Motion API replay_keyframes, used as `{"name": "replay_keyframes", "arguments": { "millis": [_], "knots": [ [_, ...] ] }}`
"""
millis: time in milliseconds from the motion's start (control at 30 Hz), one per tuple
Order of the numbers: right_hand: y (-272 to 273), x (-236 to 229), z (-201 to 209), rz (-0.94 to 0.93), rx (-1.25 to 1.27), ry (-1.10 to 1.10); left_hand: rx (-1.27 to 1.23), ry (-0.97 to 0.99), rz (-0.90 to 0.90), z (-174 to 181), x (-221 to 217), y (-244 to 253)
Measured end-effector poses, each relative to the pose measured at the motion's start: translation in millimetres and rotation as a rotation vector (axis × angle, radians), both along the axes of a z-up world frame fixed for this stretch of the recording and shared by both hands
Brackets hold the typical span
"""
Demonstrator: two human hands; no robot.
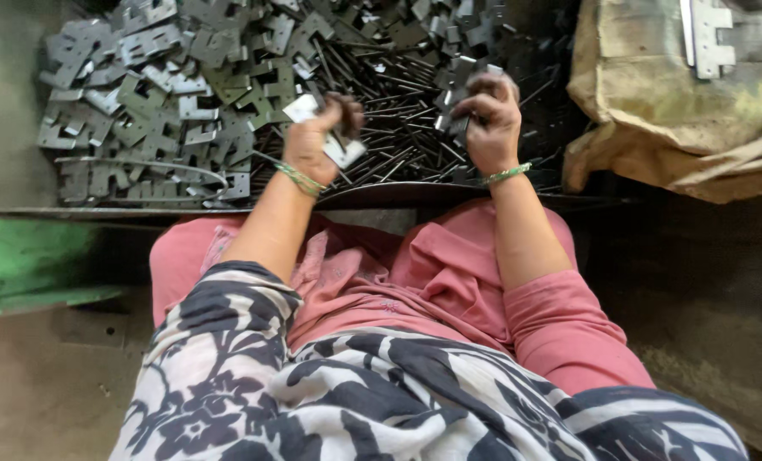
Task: The person sits on the floor and sorts small metal brackets and pins from a large metal tray. They pick up items by hand, separate brackets from pins, and place sorted brackets into a cloth bag beside the tray.
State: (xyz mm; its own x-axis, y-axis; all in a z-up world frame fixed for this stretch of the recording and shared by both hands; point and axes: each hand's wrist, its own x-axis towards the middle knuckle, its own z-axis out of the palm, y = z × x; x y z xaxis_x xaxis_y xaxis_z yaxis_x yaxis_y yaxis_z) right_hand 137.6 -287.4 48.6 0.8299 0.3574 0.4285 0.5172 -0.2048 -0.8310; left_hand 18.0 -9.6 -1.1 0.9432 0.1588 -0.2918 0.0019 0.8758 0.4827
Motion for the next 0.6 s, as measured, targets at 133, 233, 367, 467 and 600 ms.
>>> {"name": "replay_keyframes", "arguments": {
  "millis": [133,233,367,467,600],
  "knots": [
    [31.7,-39.2,29.1,0.28,-0.052,-0.389,-0.186,0.045,-0.162,12.9,-2.5,-45.0],
    [39.3,-65.2,44.8,0.517,-0.231,-0.209,-0.316,0.078,-0.16,18.2,3.6,-69.6],
    [34.8,-78.7,50.7,0.557,-0.335,-0.227,-0.187,0.288,-0.064,26.1,9.9,-76.9],
    [36.1,-71.7,37.9,0.36,-0.272,-0.07,0.043,0.091,-0.254,35.3,14.2,-66.5],
    [4.8,-18.5,21.9,0.112,0.606,0.92,1.416,0.279,-0.465,40.7,26.8,-25.2]
  ]
}}
